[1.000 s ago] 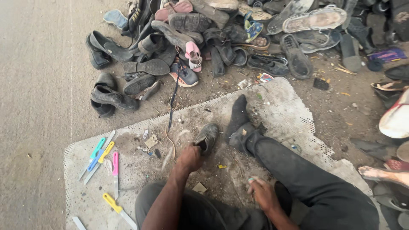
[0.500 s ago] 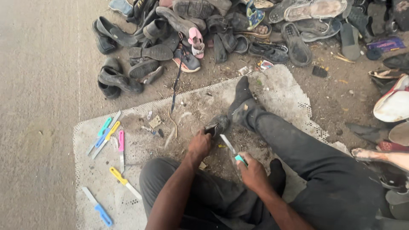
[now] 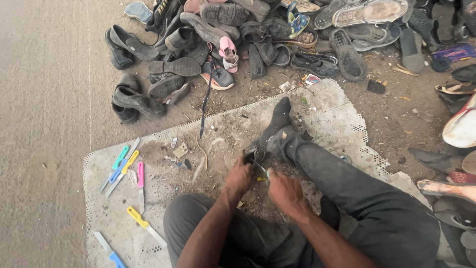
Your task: The person trims and repairs a black shoe using a knife and a hammer while sitting on the ground next to a pile of old footwear.
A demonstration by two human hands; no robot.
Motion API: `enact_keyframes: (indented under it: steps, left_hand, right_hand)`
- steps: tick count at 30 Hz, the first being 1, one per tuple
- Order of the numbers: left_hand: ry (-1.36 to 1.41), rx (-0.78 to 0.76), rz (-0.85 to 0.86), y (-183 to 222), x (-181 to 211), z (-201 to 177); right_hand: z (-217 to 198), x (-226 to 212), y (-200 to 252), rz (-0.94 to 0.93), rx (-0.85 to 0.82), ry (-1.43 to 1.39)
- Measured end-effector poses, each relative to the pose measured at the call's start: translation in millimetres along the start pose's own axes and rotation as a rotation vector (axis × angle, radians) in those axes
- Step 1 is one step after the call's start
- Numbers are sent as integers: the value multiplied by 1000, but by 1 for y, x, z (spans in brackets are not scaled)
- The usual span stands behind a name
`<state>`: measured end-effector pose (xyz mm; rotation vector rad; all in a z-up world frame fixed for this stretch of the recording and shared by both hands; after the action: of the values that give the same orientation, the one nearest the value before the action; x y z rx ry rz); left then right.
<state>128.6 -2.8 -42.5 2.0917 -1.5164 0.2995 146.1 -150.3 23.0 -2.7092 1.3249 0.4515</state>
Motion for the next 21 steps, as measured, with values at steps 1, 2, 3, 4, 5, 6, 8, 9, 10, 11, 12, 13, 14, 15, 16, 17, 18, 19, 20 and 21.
enact_keyframes:
  steps: [1, 2, 3, 4, 5, 6, 8, 9, 10, 11, 12, 13, 14, 15, 16, 17, 18, 19, 20, 21]
  left_hand:
    - [0, 3, 23, 0, 5, 0]
    - [0, 3, 42, 2, 7, 3]
    - [1, 2, 61, 2, 7, 7]
    - [4, 49, 93, 1, 6, 6]
    - [6, 96, 124, 0, 5, 5]
    - [14, 143, 154, 1, 4, 6]
    - [96, 58, 81, -6, -9, 10]
    - [136, 14, 44, -8, -16, 11]
    - [162, 83, 79, -13, -17, 5]
    - [189, 152, 114, -18, -17, -1]
    - [219, 201, 143, -14, -17, 1]
    - [234, 192, 130, -8, -21, 6]
    - [245, 199, 126, -9, -21, 4]
    - [256, 207, 122, -10, -19, 2]
    - [258, 181, 101, -7, -18, 3]
    - [260, 155, 81, -5, -15, 4]
    - [259, 132, 66, -5, -12, 3]
    - [272, 133, 58, -4, -12, 0]
    - [286, 131, 51, -3, -14, 0]
    - [300, 129, 43, -4, -16, 2]
  right_hand:
    - [5, -2, -9, -7, -14, 35]
    - [14, -5, -18, 7, -53, 69]
    - [22, -8, -29, 20, -91, 103]
    - [29, -8, -37, 34, -125, 136]
    - [32, -8, -39, 25, -106, 121]
    - [35, -6, -36, 15, -90, 109]
    - [44, 2, -22, 18, -93, 72]
    - [47, 10, -7, 31, -112, 47]
    - [49, 20, 3, 37, -120, 28]
    - [47, 25, 8, 12, -70, 19]
    - [49, 29, 21, 0, -37, 7]
    - [50, 31, 29, -12, -4, -5]
    - [52, 34, 24, -6, -6, -4]
    - [54, 33, 18, 1, -7, -4]
    - [58, 29, 16, 12, -17, -10]
    - [65, 26, 9, 32, -82, -29]
    - [70, 23, -4, 52, -141, -50]
    - [74, 21, -9, 72, -199, -70]
    - [70, 16, -12, 42, -137, -61]
    - [66, 11, -16, 12, -74, -52]
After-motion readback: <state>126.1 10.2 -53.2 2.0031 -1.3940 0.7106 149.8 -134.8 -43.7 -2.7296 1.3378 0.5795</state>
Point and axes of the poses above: each hand's wrist, its own y-axis away from the middle knuckle, its own z-axis out of the palm, x = y × z, the point moved 7 cm from there along -y, towards the middle knuckle, and after that the axes turned 1 degree about -x, right-handed, at the moved point
